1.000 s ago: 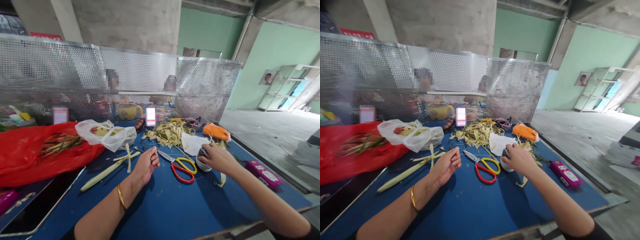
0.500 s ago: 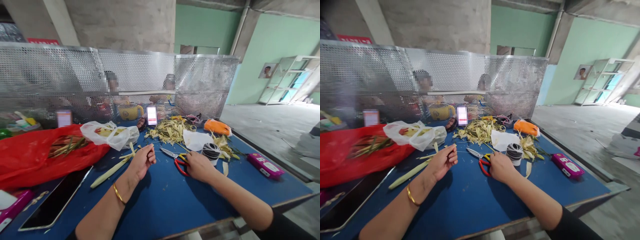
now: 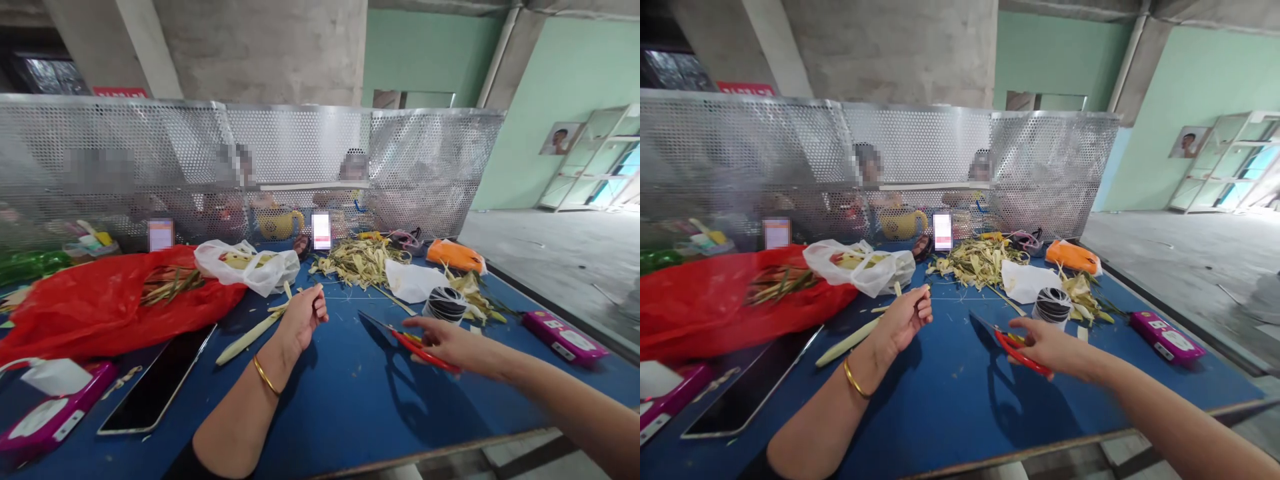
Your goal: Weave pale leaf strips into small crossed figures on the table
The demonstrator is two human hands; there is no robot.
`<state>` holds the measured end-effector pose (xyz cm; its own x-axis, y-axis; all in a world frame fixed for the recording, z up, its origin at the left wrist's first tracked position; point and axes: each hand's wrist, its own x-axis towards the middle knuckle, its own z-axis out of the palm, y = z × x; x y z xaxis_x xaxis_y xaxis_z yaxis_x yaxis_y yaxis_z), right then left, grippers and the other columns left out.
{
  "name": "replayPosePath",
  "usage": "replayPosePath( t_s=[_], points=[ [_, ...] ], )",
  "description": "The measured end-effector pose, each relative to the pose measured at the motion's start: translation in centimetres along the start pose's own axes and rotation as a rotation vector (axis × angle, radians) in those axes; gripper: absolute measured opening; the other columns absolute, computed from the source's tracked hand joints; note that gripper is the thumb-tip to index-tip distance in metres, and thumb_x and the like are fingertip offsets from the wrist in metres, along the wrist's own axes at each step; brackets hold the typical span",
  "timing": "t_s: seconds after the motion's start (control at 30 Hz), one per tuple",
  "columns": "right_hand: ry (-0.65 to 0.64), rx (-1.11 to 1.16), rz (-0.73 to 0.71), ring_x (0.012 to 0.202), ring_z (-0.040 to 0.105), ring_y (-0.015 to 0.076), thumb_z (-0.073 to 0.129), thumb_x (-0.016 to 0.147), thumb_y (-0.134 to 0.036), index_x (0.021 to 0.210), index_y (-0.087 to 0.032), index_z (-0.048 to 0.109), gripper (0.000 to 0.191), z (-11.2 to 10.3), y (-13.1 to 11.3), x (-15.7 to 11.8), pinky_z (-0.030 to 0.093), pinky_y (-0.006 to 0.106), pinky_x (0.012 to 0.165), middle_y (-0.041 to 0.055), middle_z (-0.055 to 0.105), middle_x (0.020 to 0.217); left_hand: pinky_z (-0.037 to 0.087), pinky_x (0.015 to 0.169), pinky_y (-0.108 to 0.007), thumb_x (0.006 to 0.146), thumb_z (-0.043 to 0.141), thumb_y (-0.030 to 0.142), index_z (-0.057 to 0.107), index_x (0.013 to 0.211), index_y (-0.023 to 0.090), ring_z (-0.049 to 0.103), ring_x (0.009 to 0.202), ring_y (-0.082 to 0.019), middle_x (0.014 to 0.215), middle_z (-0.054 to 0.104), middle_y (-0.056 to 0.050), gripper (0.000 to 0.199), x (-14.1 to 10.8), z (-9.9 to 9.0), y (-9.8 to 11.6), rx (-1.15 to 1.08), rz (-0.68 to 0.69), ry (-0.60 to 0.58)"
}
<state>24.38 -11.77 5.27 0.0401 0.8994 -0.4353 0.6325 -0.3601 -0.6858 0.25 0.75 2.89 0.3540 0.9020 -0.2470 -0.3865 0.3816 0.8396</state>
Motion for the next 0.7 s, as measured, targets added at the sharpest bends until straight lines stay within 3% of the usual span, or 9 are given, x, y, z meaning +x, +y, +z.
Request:
replayPosePath(
  t_s=[0.07, 0.13, 0.27, 0.53, 0.7],
  points=[
    [-0.088, 0.316, 0.045, 0.046, 0.045, 0.0069, 0.072, 0.074, -0.043, 0.132, -0.025, 0.048, 0.065, 0.2, 1.1, -2.0, 0.036, 0.02, 0.043, -0.0042, 0.056, 0.071, 0.037, 0.045, -0.019, 0.074, 0.071, 0.037, 0.047, 0.065, 0.017, 0.032, 0.039, -0.003, 0.046, 0.036, 0.011, 0.033, 0.0, 0.0, -0.1, 0.0, 0.011, 0.005],
    [-0.102, 0.587, 0.098, 0.049, 0.047, 0.007, 0.077, 0.069, -0.047, 0.125, -0.027, 0.054, 0.063, 0.7, 2.3, -3.8, 0.037, 0.019, 0.043, -0.0039, 0.056, 0.072, 0.037, 0.044, -0.019, 0.071, 0.073, 0.038, 0.046, 0.064, 0.017, 0.033, 0.039, -0.003, 0.046, 0.036, 0.011, 0.034, 0.1, 0.0, -0.3, 0.004, 0.027, 0.004],
    [-0.098, 0.859, 0.151, 0.057, 0.055, 0.009, 0.076, 0.067, -0.057, 0.098, -0.022, 0.066, 0.047, 1.4, 3.4, -5.8, 0.04, 0.019, 0.047, 0.0016, 0.062, 0.08, 0.038, 0.044, -0.02, 0.073, 0.07, 0.036, 0.047, 0.064, 0.017, 0.033, 0.039, -0.004, 0.046, 0.036, 0.011, 0.031, 0.0, 0.1, -0.4, 0.01, 0.044, -0.006],
    [-0.139, 0.895, 0.001, 0.049, 0.048, 0.0076, 0.064, 0.075, -0.065, 0.077, -0.017, 0.06, 0.048, 2.1, 1.5, -3.8, 0.04, 0.019, 0.045, -0.002, 0.054, 0.062, 0.038, 0.044, -0.02, 0.081, 0.058, 0.03, 0.047, 0.063, 0.017, 0.032, 0.038, -0.004, 0.045, 0.034, 0.01, 0.025, -0.6, 0.4, -0.2, 0.03, 0.027, 0.007],
    [0.075, 0.773, 0.047, 0.044, 0.046, 0.0075, 0.065, 0.076, -0.06, 0.09, -0.02, 0.057, 0.043, 2.4, 1.3, -1.1, 0.04, 0.02, 0.04, -0.0036, 0.054, 0.064, 0.04, 0.044, -0.021, 0.077, 0.063, 0.035, 0.047, 0.063, 0.018, 0.033, 0.039, -0.005, 0.046, 0.034, 0.01, 0.027, -1.2, 0.1, -0.3, 0.096, 0.026, -0.03]
  ],
)
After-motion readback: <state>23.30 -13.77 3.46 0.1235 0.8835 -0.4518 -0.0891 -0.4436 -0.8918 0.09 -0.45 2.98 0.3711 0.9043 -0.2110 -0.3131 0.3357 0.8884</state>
